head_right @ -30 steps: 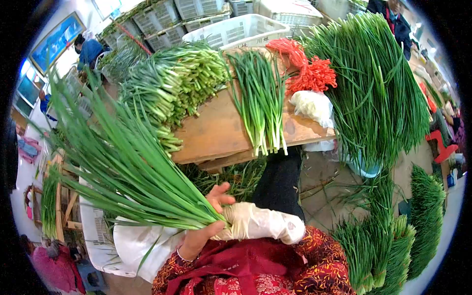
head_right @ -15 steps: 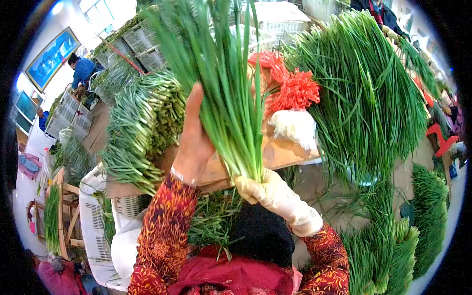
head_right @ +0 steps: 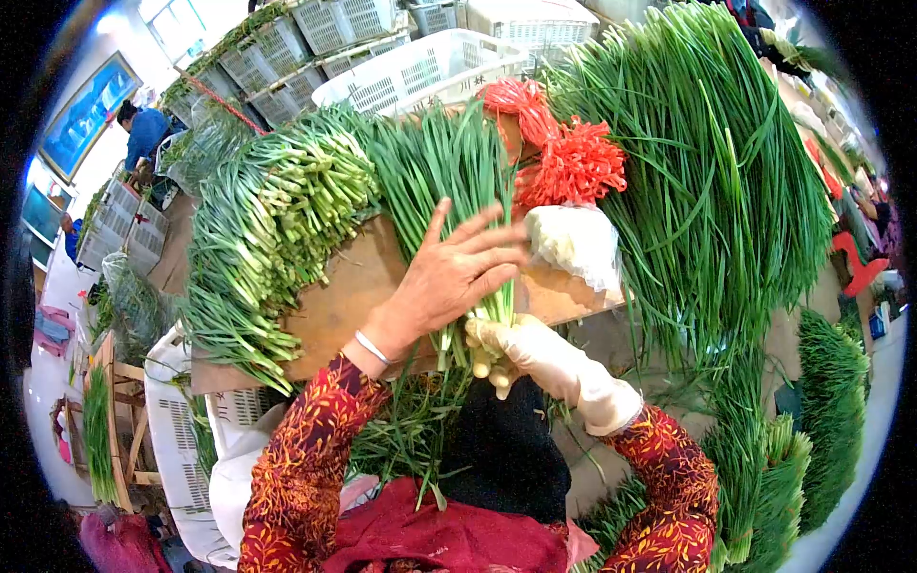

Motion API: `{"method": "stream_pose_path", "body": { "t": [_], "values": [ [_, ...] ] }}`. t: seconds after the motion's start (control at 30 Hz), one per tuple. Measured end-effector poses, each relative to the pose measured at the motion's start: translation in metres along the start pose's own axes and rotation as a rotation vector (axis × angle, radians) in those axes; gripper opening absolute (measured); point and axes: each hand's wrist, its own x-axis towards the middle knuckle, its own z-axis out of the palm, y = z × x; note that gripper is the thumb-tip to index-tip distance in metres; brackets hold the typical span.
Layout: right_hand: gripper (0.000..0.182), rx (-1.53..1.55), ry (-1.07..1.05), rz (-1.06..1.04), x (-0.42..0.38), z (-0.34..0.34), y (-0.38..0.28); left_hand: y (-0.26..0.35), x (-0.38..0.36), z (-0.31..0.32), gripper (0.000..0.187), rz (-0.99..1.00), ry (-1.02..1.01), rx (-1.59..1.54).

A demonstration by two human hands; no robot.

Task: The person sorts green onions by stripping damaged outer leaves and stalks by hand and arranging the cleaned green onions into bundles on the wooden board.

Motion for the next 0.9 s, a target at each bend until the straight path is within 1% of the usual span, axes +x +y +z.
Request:
{"method": "stream_pose_path", "body": {
  "t": [0.03,0.07,0.1,0.13,0.17,0.2,0.27,0.3,0.33,0.37,0.4,0.43,0.47,0.5,0.53,0.6,0.63,0.67,0.73,0.77,0.8,0.87,0.9],
  "values": [
    [0.045,-0.145,-0.024,0.062,-0.009,0.002,-0.009,-0.004,-0.002,0.002,0.030,0.043,-0.157,-0.042],
    [0.050,-0.292,-0.049,0.120,-0.018,0.003,-0.017,-0.007,-0.004,0.003,0.030,0.040,-0.158,-0.051],
    [0.059,-0.434,-0.002,0.207,-0.025,0.004,-0.022,-0.009,-0.007,0.005,0.029,0.071,-0.129,-0.054],
    [0.056,-0.511,0.048,0.219,-0.035,0.005,-0.026,-0.009,-0.008,0.003,0.029,0.099,-0.101,-0.056],
    [0.054,-0.571,0.119,0.215,-0.044,0.006,-0.029,-0.008,-0.008,0.000,0.032,0.085,-0.166,-0.048],
    [0.052,-0.631,0.194,0.209,-0.052,0.005,-0.030,-0.009,-0.009,0.001,0.032,0.082,-0.165,-0.055],
    [0.042,-0.562,0.365,0.053,-0.058,-0.006,-0.017,-0.012,-0.012,0.002,0.035,0.052,0.032,-0.026],
    [0.041,-0.552,0.422,-0.005,-0.060,-0.011,-0.014,-0.010,-0.014,-0.011,0.039,-0.055,0.015,-0.053],
    [0.040,-0.540,0.480,-0.064,-0.062,-0.015,-0.011,-0.009,-0.019,-0.025,0.039,-0.135,0.079,-0.114],
    [0.027,-0.449,0.521,-0.113,-0.060,-0.020,-0.003,-0.011,-0.029,-0.030,0.042,-0.193,0.186,-0.202],
    [0.027,-0.450,0.524,-0.114,-0.058,-0.022,0.000,-0.009,-0.039,-0.033,0.047,-0.252,0.293,-0.289],
    [0.028,-0.410,0.544,-0.192,-0.057,-0.024,0.002,-0.006,-0.050,-0.034,0.047,-0.251,0.294,-0.289],
    [0.029,-0.370,0.563,-0.270,-0.055,-0.025,0.004,-0.002,-0.062,-0.032,0.050,-0.353,0.374,-0.409],
    [0.026,-0.414,0.601,-0.276,-0.051,-0.025,0.003,0.002,-0.071,-0.027,0.054,-0.455,0.451,-0.529],
    [0.026,-0.411,0.604,-0.276,-0.043,-0.029,0.009,0.005,-0.078,-0.021,0.054,-0.453,0.448,-0.530],
    [0.028,-0.545,0.644,-0.571,-0.026,-0.036,0.021,0.006,-0.088,-0.006,0.059,-0.611,0.464,-0.692],
    [0.030,-0.534,0.611,-0.504,-0.023,-0.032,0.018,0.007,-0.088,-0.001,0.062,-0.644,0.452,-0.740],
    [0.030,-0.537,0.610,-0.509,-0.019,-0.031,0.019,0.007,-0.085,0.004,0.062,-0.641,0.456,-0.738],
    [0.032,-0.844,0.692,-0.633,-0.009,-0.031,0.022,0.006,-0.076,0.014,0.064,-0.638,0.493,-0.785],
    [0.032,-0.915,0.706,-0.568,-0.006,-0.031,0.020,0.003,-0.071,0.016,0.064,-0.651,0.459,-0.713],
    [0.032,-0.917,0.704,-0.575,-0.003,-0.029,0.018,0.004,-0.064,0.015,0.062,-0.659,0.449,-0.692],
    [0.033,-1.081,0.757,-0.575,0.005,-0.023,0.014,0.010,-0.050,0.011,0.059,-0.728,0.425,-0.664],
    [0.032,-1.123,0.767,-0.552,0.011,-0.021,0.012,0.008,-0.045,0.015,0.055,-0.738,0.396,-0.584]
  ]
}}
